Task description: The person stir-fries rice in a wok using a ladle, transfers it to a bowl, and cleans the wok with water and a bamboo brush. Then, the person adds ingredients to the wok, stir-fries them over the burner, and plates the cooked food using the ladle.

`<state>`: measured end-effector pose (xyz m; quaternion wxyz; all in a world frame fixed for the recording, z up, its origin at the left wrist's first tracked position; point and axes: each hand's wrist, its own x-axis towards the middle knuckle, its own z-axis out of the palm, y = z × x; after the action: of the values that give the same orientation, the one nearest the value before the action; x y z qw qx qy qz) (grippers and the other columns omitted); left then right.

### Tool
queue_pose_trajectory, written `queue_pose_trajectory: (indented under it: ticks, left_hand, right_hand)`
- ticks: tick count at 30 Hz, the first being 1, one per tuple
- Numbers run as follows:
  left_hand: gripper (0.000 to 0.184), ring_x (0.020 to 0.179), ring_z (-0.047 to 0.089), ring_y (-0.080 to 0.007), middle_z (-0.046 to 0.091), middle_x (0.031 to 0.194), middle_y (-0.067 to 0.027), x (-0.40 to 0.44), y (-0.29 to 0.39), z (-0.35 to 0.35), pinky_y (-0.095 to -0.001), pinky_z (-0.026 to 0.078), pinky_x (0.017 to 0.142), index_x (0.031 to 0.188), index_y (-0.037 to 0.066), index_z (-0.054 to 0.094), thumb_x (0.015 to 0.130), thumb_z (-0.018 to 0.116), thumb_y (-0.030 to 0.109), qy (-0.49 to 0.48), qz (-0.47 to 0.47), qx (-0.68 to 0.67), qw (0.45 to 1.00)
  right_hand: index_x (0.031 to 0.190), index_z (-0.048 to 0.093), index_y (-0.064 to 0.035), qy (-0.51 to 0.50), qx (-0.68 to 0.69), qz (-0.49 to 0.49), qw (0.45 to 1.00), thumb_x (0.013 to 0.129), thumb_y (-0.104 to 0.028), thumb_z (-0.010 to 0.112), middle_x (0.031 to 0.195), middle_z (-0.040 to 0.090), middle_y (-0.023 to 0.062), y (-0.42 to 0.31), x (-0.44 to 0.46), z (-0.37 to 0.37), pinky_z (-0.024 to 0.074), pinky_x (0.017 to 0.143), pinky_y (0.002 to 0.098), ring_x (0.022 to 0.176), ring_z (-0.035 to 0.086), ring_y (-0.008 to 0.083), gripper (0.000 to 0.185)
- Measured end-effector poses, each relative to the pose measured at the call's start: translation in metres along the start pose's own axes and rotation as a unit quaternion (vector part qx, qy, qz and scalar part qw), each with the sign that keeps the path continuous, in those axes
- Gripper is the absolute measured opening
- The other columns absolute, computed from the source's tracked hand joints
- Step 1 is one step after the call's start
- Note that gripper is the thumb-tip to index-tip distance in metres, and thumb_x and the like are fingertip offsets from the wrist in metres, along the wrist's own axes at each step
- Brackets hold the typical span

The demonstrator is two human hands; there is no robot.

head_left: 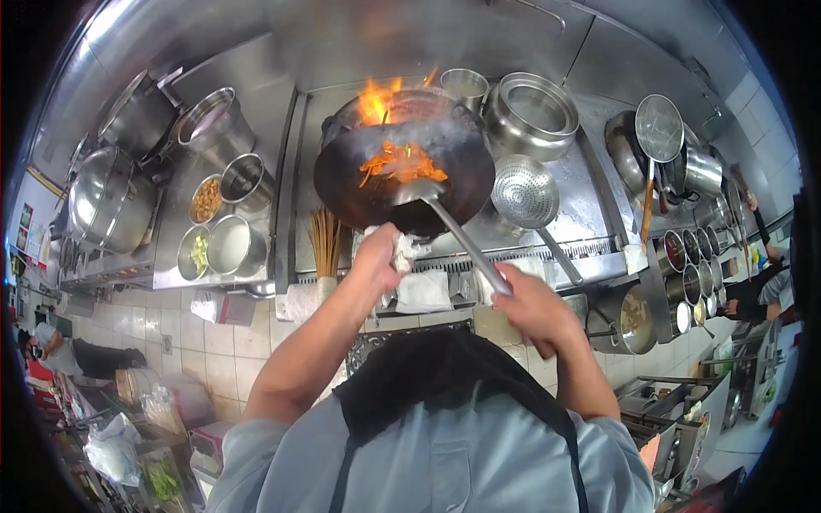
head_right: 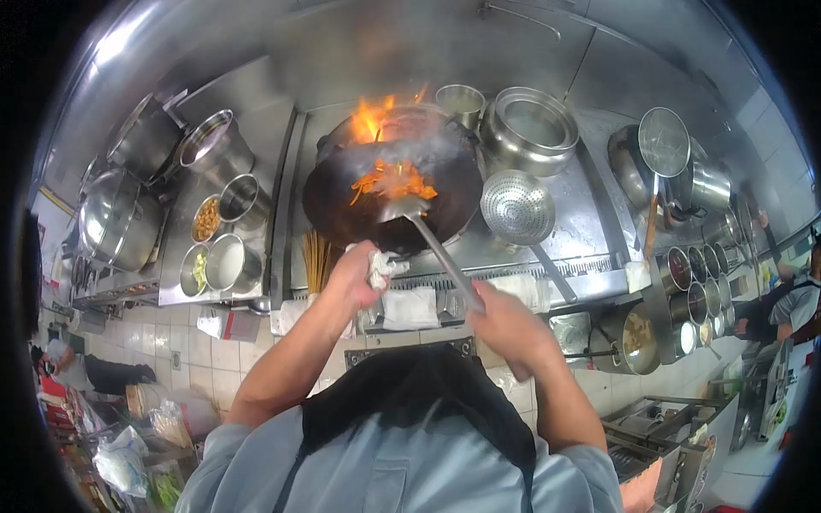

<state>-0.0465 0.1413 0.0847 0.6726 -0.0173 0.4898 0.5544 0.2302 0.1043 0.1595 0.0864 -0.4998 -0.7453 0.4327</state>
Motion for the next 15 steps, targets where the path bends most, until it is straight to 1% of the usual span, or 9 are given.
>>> queue_pose_trajectory:
  ticks: [1,2,5,6,8,11,12,13,15]
  left_hand:
    - [0.004,0.055,0.059,-0.0212,0.059,0.071,-0.0049,0.019,0.002,-0.012,-0.0359,0.044,0.042,0.086,0.010,0.056,0.089,0.054,0.008,-0.002,-0.003,0.008,1.000]
    - [0.004,0.060,0.065,-0.0237,0.063,0.075,-0.0072,0.043,0.001,-0.028,-0.0372,0.047,0.044,0.091,0.008,0.057,0.091,0.053,0.007,-0.003,-0.012,0.019,1.000]
    - [0.010,0.068,0.065,-0.0223,0.069,0.088,-0.0088,0.022,-0.036,-0.049,-0.0365,0.045,0.045,0.102,0.012,0.058,0.092,0.055,0.013,-0.037,0.034,0.020,0.999]
    - [0.017,0.069,0.066,-0.0232,0.072,0.097,-0.0126,0.017,-0.056,-0.066,-0.0363,0.047,0.046,0.109,0.008,0.059,0.093,0.054,0.013,-0.042,0.037,0.028,0.998]
    - [0.016,0.067,0.066,-0.0238,0.072,0.101,-0.0154,0.016,-0.085,-0.077,-0.0356,0.049,0.046,0.106,0.006,0.060,0.094,0.051,0.011,-0.016,0.150,0.039,0.988]
    - [0.013,0.063,0.064,-0.0237,0.071,0.093,-0.0118,0.016,-0.057,-0.064,-0.0368,0.050,0.048,0.100,0.006,0.061,0.091,0.051,0.007,-0.013,0.107,0.025,0.994]
    - [0.010,0.059,0.062,-0.0226,0.066,0.076,-0.0073,0.000,-0.031,-0.028,-0.0363,0.047,0.046,0.096,0.008,0.060,0.089,0.053,0.007,-0.009,0.085,-0.069,0.994]
    - [0.007,0.057,0.060,-0.0214,0.060,0.069,-0.0047,0.051,-0.018,-0.045,-0.0354,0.043,0.044,0.093,0.010,0.060,0.088,0.055,0.009,-0.032,0.078,0.002,0.996]
    - [0.004,0.056,0.059,-0.0205,0.060,0.070,-0.0037,0.063,-0.011,-0.043,-0.0355,0.042,0.043,0.089,0.011,0.059,0.088,0.056,0.009,-0.030,0.059,-0.018,0.998]
  right_hand:
    - [0.135,0.048,0.0036,-0.005,-0.018,0.012,1.000,0.092,-0.020,0.057,0.110,0.066,0.0283,-0.005,0.012,-0.005,0.0508,0.090,0.0476,0.102,0.067,0.0423,0.050]
    - [0.144,0.045,-0.0037,-0.038,0.045,0.062,0.996,0.092,-0.019,0.061,0.088,0.064,0.0105,-0.017,0.024,-0.009,0.0498,0.055,0.0352,0.064,0.062,0.0174,0.056]
    - [0.144,0.046,-0.0038,0.024,0.100,0.030,0.994,0.093,-0.020,0.062,0.092,0.064,0.0083,0.023,0.081,0.018,0.0486,0.053,0.0330,0.063,0.059,0.0142,0.056]
    - [0.144,0.046,-0.0025,0.042,0.100,0.019,0.994,0.093,-0.019,0.061,0.092,0.065,0.0105,0.021,0.081,0.018,0.0501,0.058,0.0348,0.065,0.061,0.0168,0.055]
    - [0.143,0.046,0.0000,0.076,0.099,-0.003,0.992,0.095,-0.017,0.059,0.092,0.066,0.0149,0.017,0.079,0.022,0.0533,0.068,0.0383,0.069,0.064,0.0219,0.053]
    - [0.145,0.045,-0.0015,0.061,0.122,0.005,0.991,0.095,-0.018,0.060,0.090,0.066,0.0143,0.009,0.050,0.021,0.0528,0.068,0.0376,0.069,0.064,0.0215,0.054]
    - [0.145,0.046,-0.0019,0.035,0.105,0.023,0.994,0.094,-0.018,0.060,0.090,0.067,0.0144,0.005,0.040,0.017,0.0527,0.069,0.0361,0.070,0.063,0.0208,0.055]
    - [0.145,0.046,-0.0026,0.025,0.108,0.032,0.993,0.093,-0.019,0.060,0.089,0.067,0.0139,0.003,0.031,0.016,0.0526,0.068,0.0358,0.069,0.063,0.0204,0.056]
    - [0.145,0.047,-0.0038,0.009,0.111,0.042,0.993,0.092,-0.019,0.061,0.086,0.066,0.0129,0.001,0.009,0.016,0.0524,0.066,0.0351,0.068,0.063,0.0197,0.057]
